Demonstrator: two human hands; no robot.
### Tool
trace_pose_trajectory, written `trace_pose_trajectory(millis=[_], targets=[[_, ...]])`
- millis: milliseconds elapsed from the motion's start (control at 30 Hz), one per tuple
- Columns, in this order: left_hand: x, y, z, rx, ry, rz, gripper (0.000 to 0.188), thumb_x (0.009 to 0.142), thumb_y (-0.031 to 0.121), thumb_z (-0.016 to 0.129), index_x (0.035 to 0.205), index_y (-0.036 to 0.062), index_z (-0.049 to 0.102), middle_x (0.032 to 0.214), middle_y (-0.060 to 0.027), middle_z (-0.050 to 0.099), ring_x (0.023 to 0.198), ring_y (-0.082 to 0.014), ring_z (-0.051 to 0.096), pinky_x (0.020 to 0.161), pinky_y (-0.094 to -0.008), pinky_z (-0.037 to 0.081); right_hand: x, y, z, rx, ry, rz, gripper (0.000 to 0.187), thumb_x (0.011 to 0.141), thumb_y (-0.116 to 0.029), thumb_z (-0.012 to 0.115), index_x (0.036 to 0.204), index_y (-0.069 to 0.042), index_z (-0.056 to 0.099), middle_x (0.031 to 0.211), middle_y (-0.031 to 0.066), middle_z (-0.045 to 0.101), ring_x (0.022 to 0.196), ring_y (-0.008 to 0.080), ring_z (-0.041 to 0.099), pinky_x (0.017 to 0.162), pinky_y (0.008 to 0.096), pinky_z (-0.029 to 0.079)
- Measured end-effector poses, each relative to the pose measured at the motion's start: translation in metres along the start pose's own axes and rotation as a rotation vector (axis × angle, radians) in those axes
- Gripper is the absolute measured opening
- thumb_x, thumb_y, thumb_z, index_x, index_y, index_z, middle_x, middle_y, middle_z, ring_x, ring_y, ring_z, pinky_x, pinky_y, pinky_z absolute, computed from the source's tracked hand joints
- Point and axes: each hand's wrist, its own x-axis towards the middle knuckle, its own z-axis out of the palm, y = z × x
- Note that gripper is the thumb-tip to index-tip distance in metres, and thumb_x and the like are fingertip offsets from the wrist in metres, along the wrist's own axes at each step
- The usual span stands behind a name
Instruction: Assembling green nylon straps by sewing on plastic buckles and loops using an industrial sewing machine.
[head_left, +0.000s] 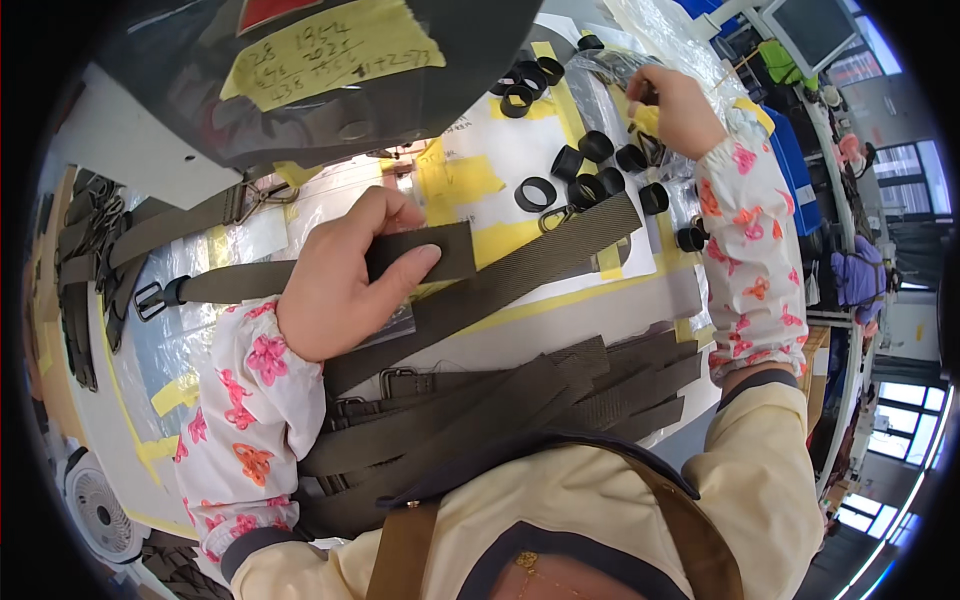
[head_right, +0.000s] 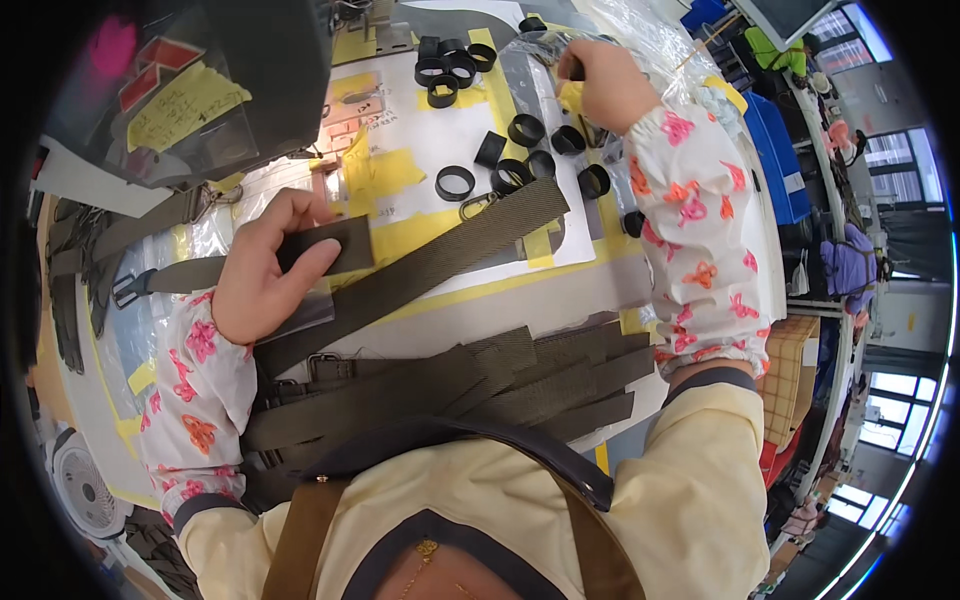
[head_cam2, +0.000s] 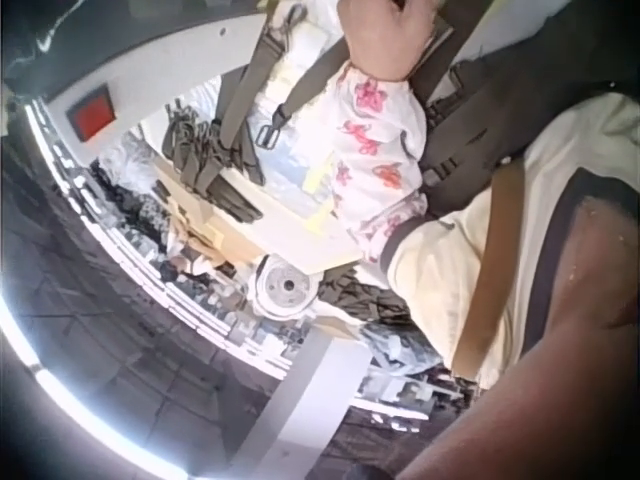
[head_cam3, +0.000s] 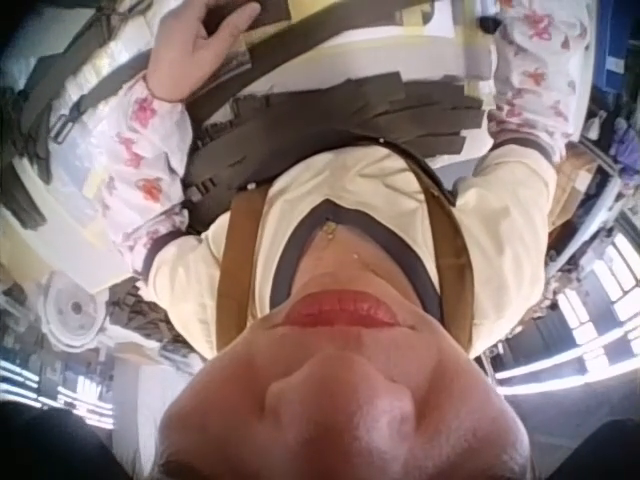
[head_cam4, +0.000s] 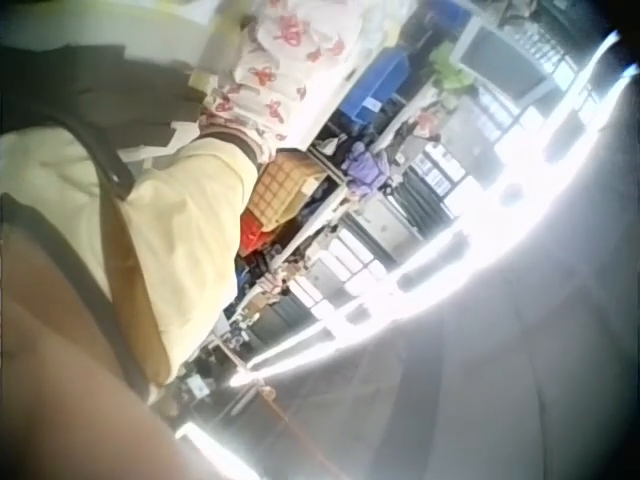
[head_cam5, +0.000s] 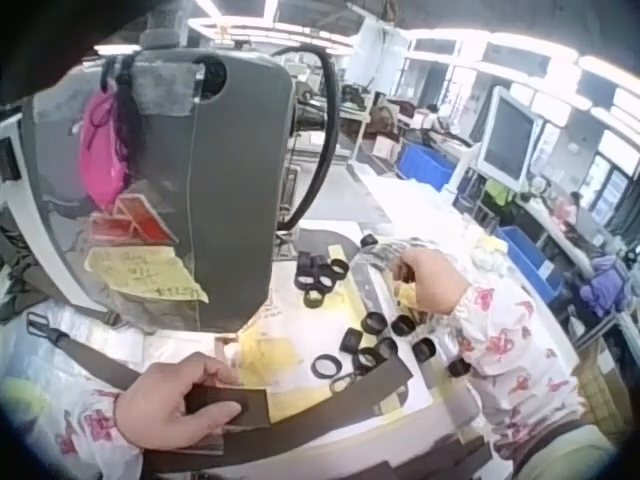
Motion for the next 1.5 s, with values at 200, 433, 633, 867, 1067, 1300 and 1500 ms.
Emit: trace_pose_trajectory(millis=[200,433,633,867,1067,1300,1500], targets=[[0.001,-0.004,-0.003,-0.243,0.103,-0.081,0.017,0.09,0.014,0.053,0.086,-0.0022,0.058,0.065,-0.0036,0.051,0.061,-0.0079,0.041,0.057,-0.0229,0.039,-0.036,-0.095,0.023,0.844,-0.069,-0.183,0.013,0.076,-0.003,0.063,0.086,-0.001,0.055,0.084,0.0008,0.056,0.069,0.0083,0.054,0.065,0.0215,0.045],[0.0,-0.007,0.001,-0.117,0.184,-0.073,0.014,0.087,0.012,0.057,0.087,-0.0024,0.059,0.066,-0.0104,0.058,0.055,-0.0165,0.05,0.055,-0.027,0.042,-0.045,-0.148,0.061,0.66,-0.025,-0.437,0.012,0.071,0.006,0.061,0.078,-0.001,0.054,0.09,0.0074,0.052,0.07,0.013,0.055,0.061,0.0243,0.045],[0.003,-0.005,0.006,-0.209,0.143,-0.136,0.018,0.089,0.016,0.052,0.084,0.0004,0.058,0.06,-0.0155,0.055,0.052,-0.0265,0.056,0.051,-0.0325,0.042,-0.052,-0.165,0.085,0.276,0.173,-0.811,0.018,0.07,0.01,0.058,0.083,0.001,0.052,0.089,0.0114,0.049,0.06,0.0188,0.056,0.055,0.0286,0.047],[0.002,0.001,-0.003,0.248,0.323,-0.002,0.019,0.087,0.018,0.057,0.077,0.0018,0.053,0.06,-0.0148,0.054,0.05,-0.0311,0.054,0.046,-0.0352,0.04,-0.048,-0.18,0.097,0.985,0.019,-0.252,0.025,0.088,-0.014,0.058,0.102,0.003,0.048,0.087,0.0116,0.06,0.066,0.0141,0.059,0.06,0.0262,0.049],[0.001,0.001,0.006,0.496,0.364,0.14,0.007,0.086,0.011,0.056,0.087,0.0041,0.057,0.07,-0.0136,0.058,0.058,-0.0326,0.058,0.05,-0.0388,0.045,-0.048,-0.177,0.117,1.355,-0.328,0.0,0.036,0.096,-0.031,0.042,0.098,0.004,0.047,0.08,0.0103,0.059,0.063,0.0143,0.061,0.058,0.0255,0.049],[-0.009,0.0,0.007,-0.044,0.373,-0.107,0.009,0.085,0.005,0.057,0.092,0.0,0.057,0.073,-0.0097,0.06,0.056,-0.0163,0.056,0.051,-0.0285,0.044,-0.051,-0.179,0.107,1.339,-0.24,0.147,0.028,0.094,-0.021,0.04,0.081,0.002,0.049,0.059,0.0052,0.049,0.045,0.0117,0.053,0.042,0.0237,0.041],[-0.01,-0.009,0.0,-0.437,0.121,-0.195,0.013,0.088,0.006,0.056,0.096,-0.0047,0.056,0.079,-0.0048,0.062,0.072,-0.0044,0.054,0.064,-0.0204,0.045,-0.049,-0.173,0.103,1.28,-0.523,0.12,0.028,0.093,-0.022,0.043,0.086,0.003,0.054,0.06,0.0057,0.052,0.045,0.011,0.053,0.042,0.0221,0.041]])
